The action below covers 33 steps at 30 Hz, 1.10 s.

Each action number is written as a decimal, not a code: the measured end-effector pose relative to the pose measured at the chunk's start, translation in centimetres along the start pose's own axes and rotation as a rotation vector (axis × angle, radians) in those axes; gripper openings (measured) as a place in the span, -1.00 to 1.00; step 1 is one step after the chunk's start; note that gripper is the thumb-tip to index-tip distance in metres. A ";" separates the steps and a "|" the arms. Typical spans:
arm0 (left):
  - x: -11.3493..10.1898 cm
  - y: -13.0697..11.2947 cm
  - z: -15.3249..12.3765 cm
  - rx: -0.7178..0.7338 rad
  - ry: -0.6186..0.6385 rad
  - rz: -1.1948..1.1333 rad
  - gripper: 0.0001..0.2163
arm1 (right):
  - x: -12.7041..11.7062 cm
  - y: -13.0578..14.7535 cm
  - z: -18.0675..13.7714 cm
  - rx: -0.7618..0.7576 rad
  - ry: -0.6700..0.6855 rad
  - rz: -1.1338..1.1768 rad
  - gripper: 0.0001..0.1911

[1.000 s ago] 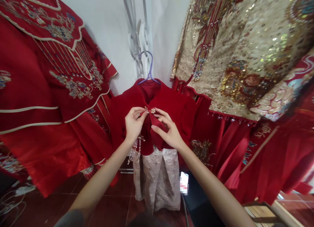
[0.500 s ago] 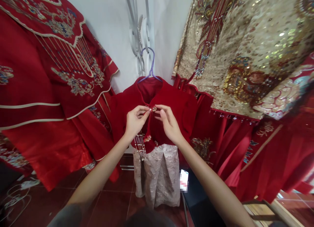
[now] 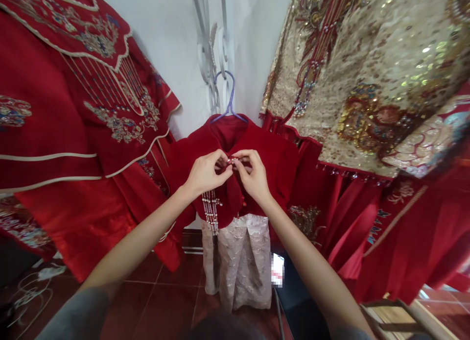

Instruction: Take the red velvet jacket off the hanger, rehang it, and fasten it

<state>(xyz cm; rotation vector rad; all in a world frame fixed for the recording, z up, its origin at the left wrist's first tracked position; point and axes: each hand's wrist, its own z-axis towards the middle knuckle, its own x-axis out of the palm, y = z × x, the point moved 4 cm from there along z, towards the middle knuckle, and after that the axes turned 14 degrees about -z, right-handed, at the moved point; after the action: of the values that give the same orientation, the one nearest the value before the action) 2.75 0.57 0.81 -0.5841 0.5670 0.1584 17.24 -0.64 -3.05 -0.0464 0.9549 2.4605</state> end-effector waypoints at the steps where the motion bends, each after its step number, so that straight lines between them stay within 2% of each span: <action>1: 0.0 0.0 0.1 0.004 0.004 0.010 -0.90 | 0.0 0.1 0.0 -0.005 -0.009 -0.008 -0.90; 6: -0.2 0.3 0.1 0.000 0.032 0.032 -0.90 | -0.1 0.4 0.1 0.006 0.005 -0.046 -0.89; 11: -0.4 0.5 0.4 0.007 0.112 0.058 -0.94 | -0.3 0.1 0.5 0.047 0.100 0.046 -0.74; 17: -0.5 0.5 0.9 0.032 0.155 0.089 -0.93 | -0.6 -0.2 1.1 0.105 0.121 0.076 -0.63; 23: -0.4 0.3 0.9 0.076 0.162 0.104 -0.92 | -0.9 -0.1 1.3 0.090 0.163 0.077 -0.51; 29: 0.3 0.3 1.1 0.155 0.211 0.296 -0.84 | -1.0 -0.8 1.3 0.079 0.167 0.110 -0.56; 33: 0.5 0.7 0.8 0.124 0.178 0.246 -0.86 | -0.8 -1.0 1.3 0.075 0.159 0.094 -0.58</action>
<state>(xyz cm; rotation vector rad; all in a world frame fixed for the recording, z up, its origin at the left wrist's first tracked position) 3.38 1.61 0.75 -0.4087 0.8157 0.3038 18.55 0.49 -2.54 -0.1779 1.1408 2.5341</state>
